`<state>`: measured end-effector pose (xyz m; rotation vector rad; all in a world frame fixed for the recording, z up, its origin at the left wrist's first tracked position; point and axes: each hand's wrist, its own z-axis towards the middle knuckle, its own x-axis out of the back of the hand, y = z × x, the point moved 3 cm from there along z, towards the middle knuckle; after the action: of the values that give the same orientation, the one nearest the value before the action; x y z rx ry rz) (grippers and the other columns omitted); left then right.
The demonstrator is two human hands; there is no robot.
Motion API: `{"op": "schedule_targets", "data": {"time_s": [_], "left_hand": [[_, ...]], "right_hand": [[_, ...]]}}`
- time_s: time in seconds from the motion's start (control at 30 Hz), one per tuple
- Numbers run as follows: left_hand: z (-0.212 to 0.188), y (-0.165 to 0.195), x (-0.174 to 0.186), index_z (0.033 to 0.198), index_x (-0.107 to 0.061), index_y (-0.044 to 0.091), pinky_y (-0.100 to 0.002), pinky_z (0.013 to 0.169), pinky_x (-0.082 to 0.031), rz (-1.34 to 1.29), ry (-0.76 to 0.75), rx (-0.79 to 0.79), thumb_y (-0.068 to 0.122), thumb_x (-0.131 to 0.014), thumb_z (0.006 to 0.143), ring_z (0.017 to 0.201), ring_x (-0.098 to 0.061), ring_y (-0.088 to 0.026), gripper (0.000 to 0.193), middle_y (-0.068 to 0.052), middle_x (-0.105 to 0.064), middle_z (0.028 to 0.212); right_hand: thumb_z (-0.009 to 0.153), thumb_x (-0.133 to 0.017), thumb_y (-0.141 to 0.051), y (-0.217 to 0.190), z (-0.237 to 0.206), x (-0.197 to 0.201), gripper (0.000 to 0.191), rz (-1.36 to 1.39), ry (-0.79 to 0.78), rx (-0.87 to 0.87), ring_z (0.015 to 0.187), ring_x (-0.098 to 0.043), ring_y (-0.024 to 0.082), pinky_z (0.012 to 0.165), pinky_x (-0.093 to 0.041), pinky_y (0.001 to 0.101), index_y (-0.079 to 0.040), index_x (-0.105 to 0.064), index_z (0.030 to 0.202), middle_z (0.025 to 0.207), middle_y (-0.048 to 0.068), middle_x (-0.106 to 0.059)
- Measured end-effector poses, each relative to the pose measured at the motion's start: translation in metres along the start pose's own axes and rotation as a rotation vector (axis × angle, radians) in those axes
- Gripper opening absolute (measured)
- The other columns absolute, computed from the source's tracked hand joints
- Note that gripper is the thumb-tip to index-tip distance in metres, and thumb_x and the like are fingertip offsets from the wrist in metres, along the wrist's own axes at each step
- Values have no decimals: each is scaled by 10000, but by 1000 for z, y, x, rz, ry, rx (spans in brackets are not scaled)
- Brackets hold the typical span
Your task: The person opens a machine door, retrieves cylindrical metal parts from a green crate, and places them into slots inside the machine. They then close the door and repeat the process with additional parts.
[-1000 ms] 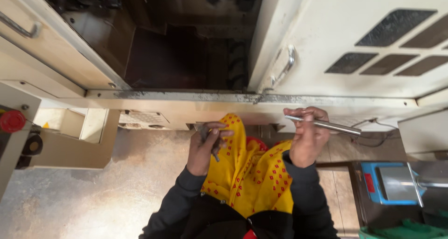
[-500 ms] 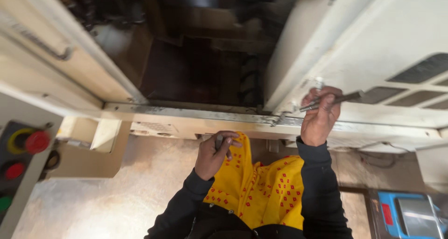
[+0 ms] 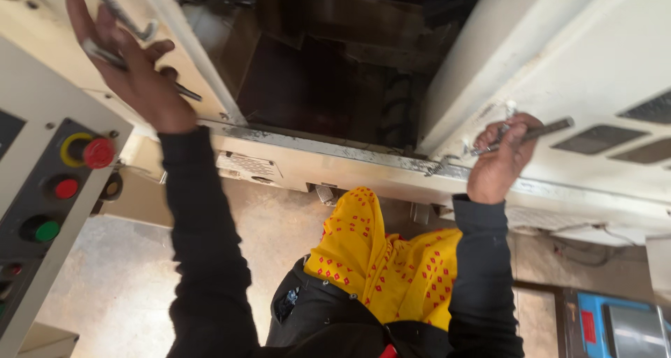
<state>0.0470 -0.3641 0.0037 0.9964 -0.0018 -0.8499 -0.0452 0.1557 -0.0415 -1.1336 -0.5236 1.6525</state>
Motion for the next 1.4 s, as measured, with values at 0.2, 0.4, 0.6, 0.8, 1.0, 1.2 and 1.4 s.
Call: {"op": "schedule_targets", "data": {"time_s": [0.2, 0.4, 0.6, 0.8, 1.0, 1.2, 1.4], "left_hand": [[21, -10, -7, 1459, -485, 116, -226, 486, -380, 47, -92, 125, 260, -537, 1251, 558, -414, -80, 258, -81, -558, 1213], [8, -10, -8, 1400, -494, 89, -225, 497, -348, 7, -170, 35, 207, -525, 1273, 562, -382, -76, 176, -70, -574, 1253], [-7, -6, -18, 1414, -474, 76, -223, 511, -339, 51, -231, -11, 164, -483, 1251, 569, -376, -78, 185, -40, -510, 1089], [-16, -5, -37, 1353, -494, 71, -224, 489, -329, 84, -197, -32, 218, -504, 1264, 567, -392, -70, 172, -16, -485, 936], [-24, -3, -55, 1251, -502, 69, -224, 477, -251, 14, -181, -42, 203, -520, 1219, 550, -331, -54, 139, 2, -467, 870], [-26, -14, -68, 1132, -499, 36, -235, 606, -241, -17, -187, -151, 183, -530, 1231, 650, -267, -65, 180, 3, -403, 884], [-31, -12, -77, 1144, -513, 22, -250, 644, -248, 15, -174, -202, 193, -527, 1242, 712, -289, -84, 198, -8, -398, 893]], "right_hand": [[1143, -542, -420, -2, -2, -5, 305, -50, -4, -5, 744, -474, 107, 668, -425, 271, -122, -493, 1186, 835, -5, -469], [1132, -534, -409, -7, -6, -13, 312, -96, 3, 8, 741, -462, 104, 661, -409, 263, -112, -480, 1209, 846, 1, -467], [1133, -525, -420, -6, -10, -15, 327, -167, 5, -14, 713, -428, 89, 654, -380, 242, -108, -470, 1211, 786, -4, -442], [1128, -533, -431, -5, -12, -14, 349, -155, -1, -20, 723, -431, 91, 661, -382, 244, -105, -473, 1236, 788, -9, -421], [1115, -544, -459, -9, -10, -16, 387, -171, -14, -23, 719, -435, 92, 668, -387, 250, -106, -466, 1251, 786, -4, -430], [1126, -556, -468, -10, -10, -15, 412, -158, -41, -2, 756, -437, 102, 705, -392, 261, -94, -464, 1273, 822, 11, -439], [1121, -526, -466, -8, -10, -15, 414, -225, -63, -10, 739, -452, 92, 677, -395, 245, -97, -467, 1299, 811, 0, -454]]}}
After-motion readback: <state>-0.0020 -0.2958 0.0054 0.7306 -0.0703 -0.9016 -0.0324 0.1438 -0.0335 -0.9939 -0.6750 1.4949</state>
